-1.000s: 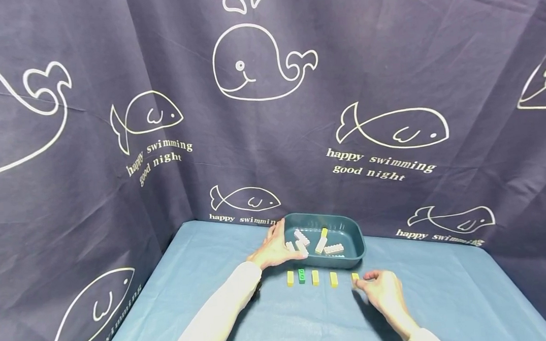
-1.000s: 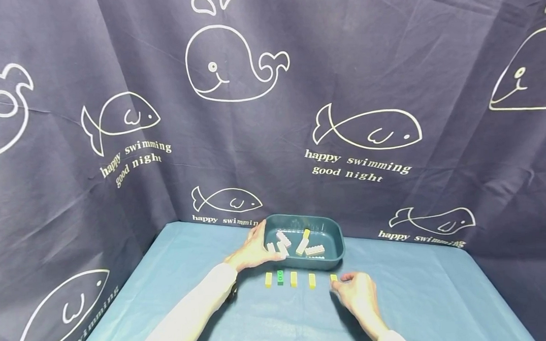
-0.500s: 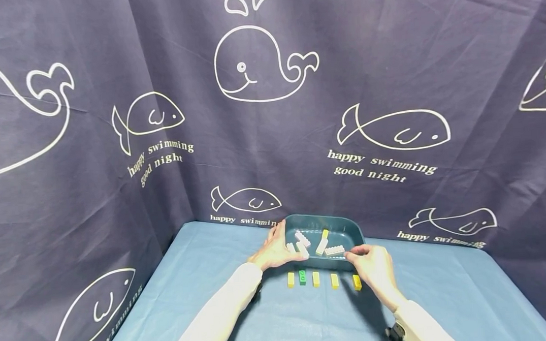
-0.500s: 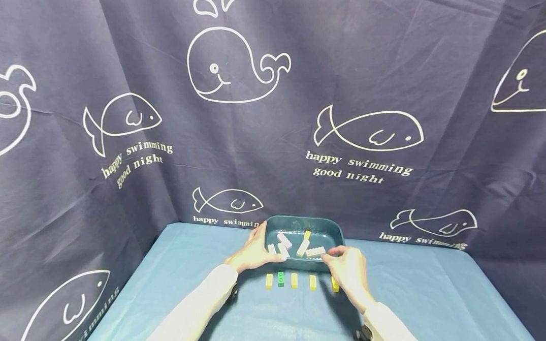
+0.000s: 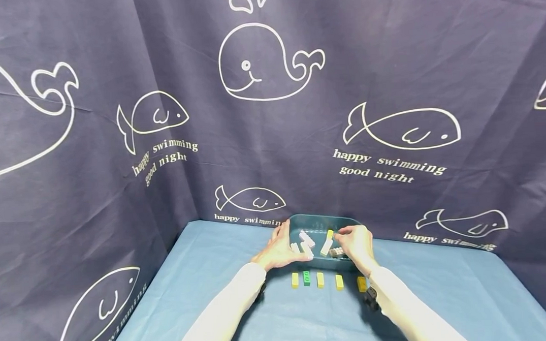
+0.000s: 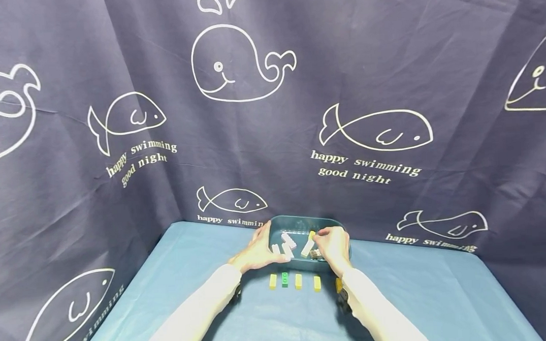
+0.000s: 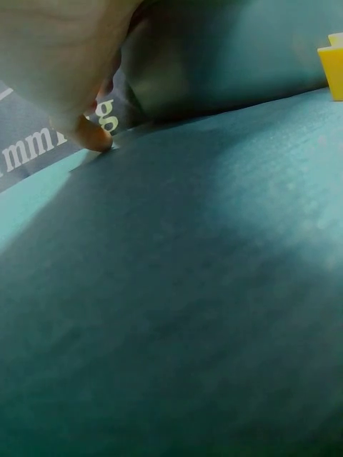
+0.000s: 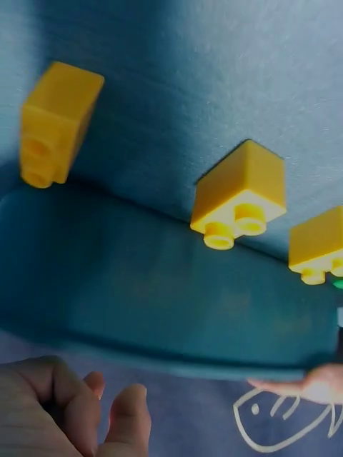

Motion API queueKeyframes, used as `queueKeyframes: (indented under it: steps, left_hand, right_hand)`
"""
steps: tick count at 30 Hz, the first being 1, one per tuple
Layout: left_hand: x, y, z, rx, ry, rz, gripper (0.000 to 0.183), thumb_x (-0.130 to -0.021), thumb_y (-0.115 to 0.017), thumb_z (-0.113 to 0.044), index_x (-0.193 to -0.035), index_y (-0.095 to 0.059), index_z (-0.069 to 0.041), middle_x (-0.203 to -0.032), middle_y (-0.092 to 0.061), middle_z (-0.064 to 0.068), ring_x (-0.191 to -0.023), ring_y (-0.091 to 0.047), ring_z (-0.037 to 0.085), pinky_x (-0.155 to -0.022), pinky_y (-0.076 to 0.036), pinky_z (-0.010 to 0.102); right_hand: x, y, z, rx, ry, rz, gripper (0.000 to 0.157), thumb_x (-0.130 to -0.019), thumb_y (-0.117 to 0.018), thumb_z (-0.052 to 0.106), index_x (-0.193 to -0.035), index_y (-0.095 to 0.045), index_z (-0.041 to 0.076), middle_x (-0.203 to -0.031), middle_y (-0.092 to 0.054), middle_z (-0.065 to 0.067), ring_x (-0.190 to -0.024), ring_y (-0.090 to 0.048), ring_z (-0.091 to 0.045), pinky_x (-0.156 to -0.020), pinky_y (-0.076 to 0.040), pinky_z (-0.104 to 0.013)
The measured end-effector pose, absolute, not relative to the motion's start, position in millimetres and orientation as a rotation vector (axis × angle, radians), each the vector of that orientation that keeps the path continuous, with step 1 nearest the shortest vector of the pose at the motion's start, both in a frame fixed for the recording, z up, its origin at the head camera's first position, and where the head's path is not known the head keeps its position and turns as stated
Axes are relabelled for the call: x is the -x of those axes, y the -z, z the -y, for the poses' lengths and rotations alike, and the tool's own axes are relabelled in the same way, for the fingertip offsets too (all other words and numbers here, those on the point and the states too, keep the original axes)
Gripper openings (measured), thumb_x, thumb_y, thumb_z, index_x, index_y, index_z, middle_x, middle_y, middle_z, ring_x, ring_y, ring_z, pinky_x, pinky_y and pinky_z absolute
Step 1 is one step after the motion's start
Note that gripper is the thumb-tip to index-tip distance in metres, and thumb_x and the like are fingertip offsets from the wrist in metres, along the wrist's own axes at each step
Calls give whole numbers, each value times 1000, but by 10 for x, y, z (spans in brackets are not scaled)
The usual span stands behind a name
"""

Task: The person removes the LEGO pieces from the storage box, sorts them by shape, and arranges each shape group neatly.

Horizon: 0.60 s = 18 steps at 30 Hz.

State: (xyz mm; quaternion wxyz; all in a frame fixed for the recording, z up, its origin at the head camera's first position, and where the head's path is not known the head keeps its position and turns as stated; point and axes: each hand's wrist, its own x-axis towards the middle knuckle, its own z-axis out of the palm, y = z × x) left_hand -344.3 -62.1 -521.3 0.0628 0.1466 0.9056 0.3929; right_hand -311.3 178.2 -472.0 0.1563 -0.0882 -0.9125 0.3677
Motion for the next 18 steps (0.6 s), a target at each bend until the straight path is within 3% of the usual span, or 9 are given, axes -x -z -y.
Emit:
queueKeyframes:
  steps: [5, 18]
  left_hand:
    - [3444, 5229, 602, -430, -1160, -2750, 138, -75, -91, -64, -177, -11, -17, -183, -23, 8, -170, -20, 34, -132, -32, 63]
    - [3430, 5217, 614, -428, -1176, -2745, 138, -74, -91, -65, -177, -12, -16, -183, -23, 9, -171, -18, 32, -134, -27, 62]
  right_hand:
    - [3280, 4868, -1755, 283, -1031, 2616, 14, -83, -83, 20, -88, -87, 7, -93, -85, -10, -100, -78, -37, -96, -58, -55]
    - [3575, 5043, -1747, 406, -1095, 2741, 19, -84, -87, 18, -87, -84, 0, -100, -82, -22, -109, -74, -49, -107, -56, -60]
